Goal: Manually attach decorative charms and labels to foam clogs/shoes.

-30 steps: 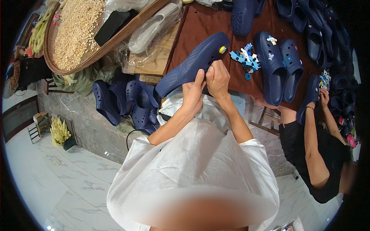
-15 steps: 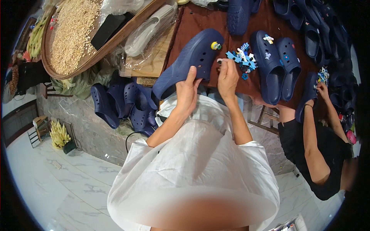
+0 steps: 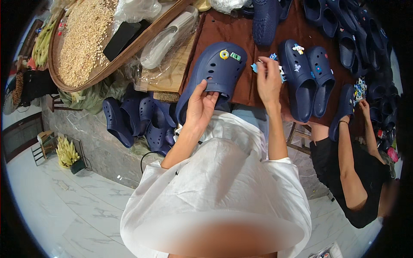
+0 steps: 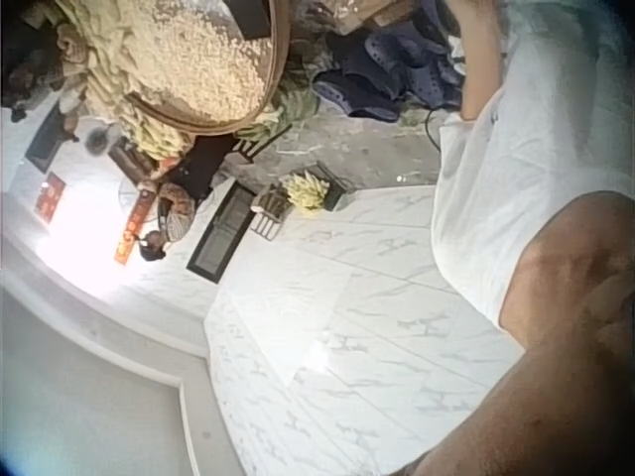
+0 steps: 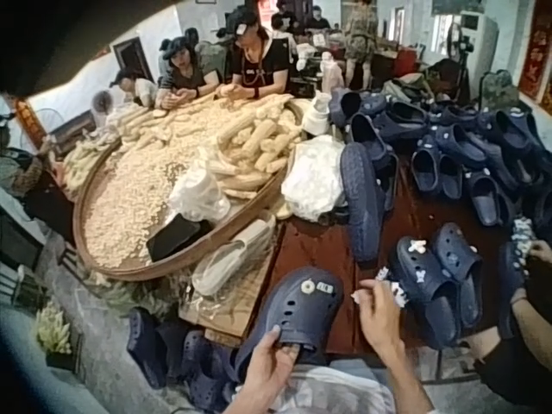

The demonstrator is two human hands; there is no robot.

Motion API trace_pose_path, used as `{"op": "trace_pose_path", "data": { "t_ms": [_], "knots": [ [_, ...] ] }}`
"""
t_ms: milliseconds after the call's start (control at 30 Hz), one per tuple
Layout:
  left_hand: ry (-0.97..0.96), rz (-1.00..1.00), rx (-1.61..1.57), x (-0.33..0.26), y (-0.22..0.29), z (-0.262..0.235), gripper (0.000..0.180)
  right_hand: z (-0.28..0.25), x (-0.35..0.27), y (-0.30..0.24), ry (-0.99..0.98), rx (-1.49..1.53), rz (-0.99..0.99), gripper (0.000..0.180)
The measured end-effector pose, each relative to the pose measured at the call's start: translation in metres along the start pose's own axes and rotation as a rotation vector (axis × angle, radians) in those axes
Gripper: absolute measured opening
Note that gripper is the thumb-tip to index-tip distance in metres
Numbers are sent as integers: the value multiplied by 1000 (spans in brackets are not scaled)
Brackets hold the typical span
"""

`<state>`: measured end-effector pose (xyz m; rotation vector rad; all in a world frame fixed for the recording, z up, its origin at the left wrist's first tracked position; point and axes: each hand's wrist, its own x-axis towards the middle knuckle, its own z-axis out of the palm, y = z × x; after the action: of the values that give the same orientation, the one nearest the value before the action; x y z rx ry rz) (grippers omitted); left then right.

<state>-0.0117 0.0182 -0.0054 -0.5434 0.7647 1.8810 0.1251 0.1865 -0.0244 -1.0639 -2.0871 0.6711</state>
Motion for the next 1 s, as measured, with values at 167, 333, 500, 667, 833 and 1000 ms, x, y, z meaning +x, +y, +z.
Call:
{"op": "trace_pose_path", "data": {
  "t_ms": [167,333,500,667,833,1000],
  "knots": [
    [-47,34,84,2,-6,-13,22,22,14,-49,-65,31,-149,32],
    [-80,82,171,-1,-15,-7,29,35,14,-46,-44,31,-185,33],
    [-184,172,226,10,-26,-6,33,38,15,-49,-38,45,-265,25],
    [-229,-14,111,25,-25,1,37,44,9,-44,-2,72,-249,28],
    [-252,-38,88,21,-29,1,41,45,2,-36,23,132,-288,27],
    [-219,-79,-40,11,-22,18,43,54,-4,-23,153,216,-449,30]
  ]
}}
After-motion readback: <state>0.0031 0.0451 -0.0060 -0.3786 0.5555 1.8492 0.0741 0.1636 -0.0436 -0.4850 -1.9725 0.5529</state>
